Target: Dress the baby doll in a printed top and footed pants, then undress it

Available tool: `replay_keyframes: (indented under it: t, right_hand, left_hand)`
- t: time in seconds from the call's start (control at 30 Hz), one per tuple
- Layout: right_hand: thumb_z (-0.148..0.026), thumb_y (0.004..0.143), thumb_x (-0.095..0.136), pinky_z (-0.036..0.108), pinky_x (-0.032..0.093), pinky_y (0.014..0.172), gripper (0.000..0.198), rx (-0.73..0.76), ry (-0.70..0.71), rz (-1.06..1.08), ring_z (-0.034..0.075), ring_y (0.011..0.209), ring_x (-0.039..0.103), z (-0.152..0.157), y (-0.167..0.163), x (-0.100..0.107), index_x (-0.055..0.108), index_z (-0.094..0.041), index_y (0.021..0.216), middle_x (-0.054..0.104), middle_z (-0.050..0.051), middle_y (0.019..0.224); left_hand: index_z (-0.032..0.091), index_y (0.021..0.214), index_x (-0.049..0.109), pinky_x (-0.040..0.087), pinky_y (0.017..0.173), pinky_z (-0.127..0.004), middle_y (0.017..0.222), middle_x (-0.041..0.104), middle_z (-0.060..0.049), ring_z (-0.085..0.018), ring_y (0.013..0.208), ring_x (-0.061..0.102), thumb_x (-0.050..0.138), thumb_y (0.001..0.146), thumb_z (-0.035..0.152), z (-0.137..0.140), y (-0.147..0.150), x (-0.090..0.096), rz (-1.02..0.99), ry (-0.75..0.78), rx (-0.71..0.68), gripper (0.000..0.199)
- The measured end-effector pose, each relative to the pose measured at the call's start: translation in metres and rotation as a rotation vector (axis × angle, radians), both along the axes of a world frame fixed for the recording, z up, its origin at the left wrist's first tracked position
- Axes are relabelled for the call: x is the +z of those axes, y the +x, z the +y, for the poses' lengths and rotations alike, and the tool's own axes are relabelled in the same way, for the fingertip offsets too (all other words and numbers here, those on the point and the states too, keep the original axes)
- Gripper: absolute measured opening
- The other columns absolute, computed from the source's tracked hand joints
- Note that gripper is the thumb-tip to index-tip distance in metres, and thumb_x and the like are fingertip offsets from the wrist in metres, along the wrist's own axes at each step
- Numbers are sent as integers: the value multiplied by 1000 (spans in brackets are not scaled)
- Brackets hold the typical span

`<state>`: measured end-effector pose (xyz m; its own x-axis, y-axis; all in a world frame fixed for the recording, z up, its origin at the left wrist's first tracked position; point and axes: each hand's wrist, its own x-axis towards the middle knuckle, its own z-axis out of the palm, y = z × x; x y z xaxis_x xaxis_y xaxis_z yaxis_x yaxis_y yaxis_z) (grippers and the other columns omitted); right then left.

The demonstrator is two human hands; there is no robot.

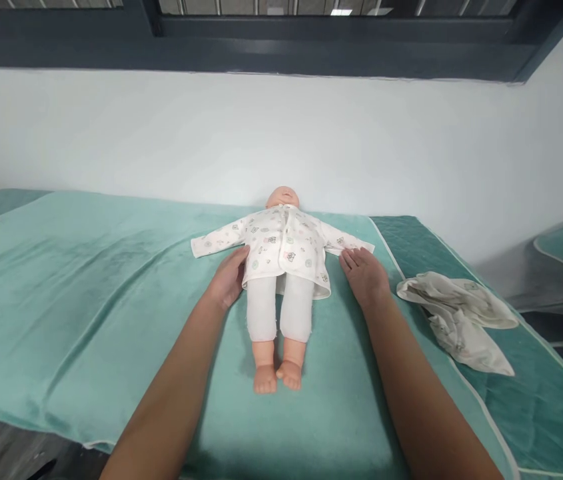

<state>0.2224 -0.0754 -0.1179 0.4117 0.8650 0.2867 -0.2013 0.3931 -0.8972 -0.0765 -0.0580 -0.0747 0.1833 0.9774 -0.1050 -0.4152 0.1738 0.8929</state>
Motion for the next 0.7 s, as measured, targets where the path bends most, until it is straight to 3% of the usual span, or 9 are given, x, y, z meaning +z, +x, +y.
replay_keyframes:
  t: [0.13, 0.27, 0.33, 0.53, 0.7]
  right_hand:
    - [-37, 70, 66, 42, 54, 96, 38, -142, -162, 116, 18, 104, 66, 7, 2, 4, 52, -26, 104, 66, 3, 107]
    - [-31, 71, 57, 38, 51, 96, 42, -537, -390, -241, 19, 111, 62, 13, 21, 6, 51, -22, 112, 60, 7, 123]
    - [-32, 69, 59, 42, 47, 99, 43, -635, -464, -342, 23, 111, 60, 16, 36, 7, 52, -21, 111, 59, 9, 123]
    - [-45, 64, 72, 46, 46, 91, 41, -534, -519, -578, 27, 88, 61, 28, 65, 7, 60, -19, 94, 64, 5, 84]
    - [-33, 65, 69, 34, 51, 74, 51, -388, -417, -581, 20, 78, 63, 47, 81, 1, 61, -20, 114, 68, 4, 92]
  left_hand:
    - [12, 117, 64, 56, 91, -36, 108, 72, -12, -25, 103, 68, 62, 87, 34, 0, -1, 9, -80, -92, -23, 37]
    - [10, 132, 48, 59, 90, -39, 115, 67, -16, -26, 106, 68, 53, 92, 32, 5, -11, 12, -222, -183, 40, 46]
    - [10, 138, 39, 59, 91, -40, 121, 63, -18, -26, 110, 67, 50, 94, 32, 9, -17, 11, -307, -185, 60, 51]
    - [13, 135, 42, 57, 98, -38, 135, 56, -19, -24, 123, 61, 45, 96, 29, 19, -25, 7, -411, -162, 54, 42]
    - [9, 127, 49, 56, 100, -37, 132, 59, -20, -25, 121, 62, 48, 94, 28, 18, -20, 6, -300, -143, 54, 39]
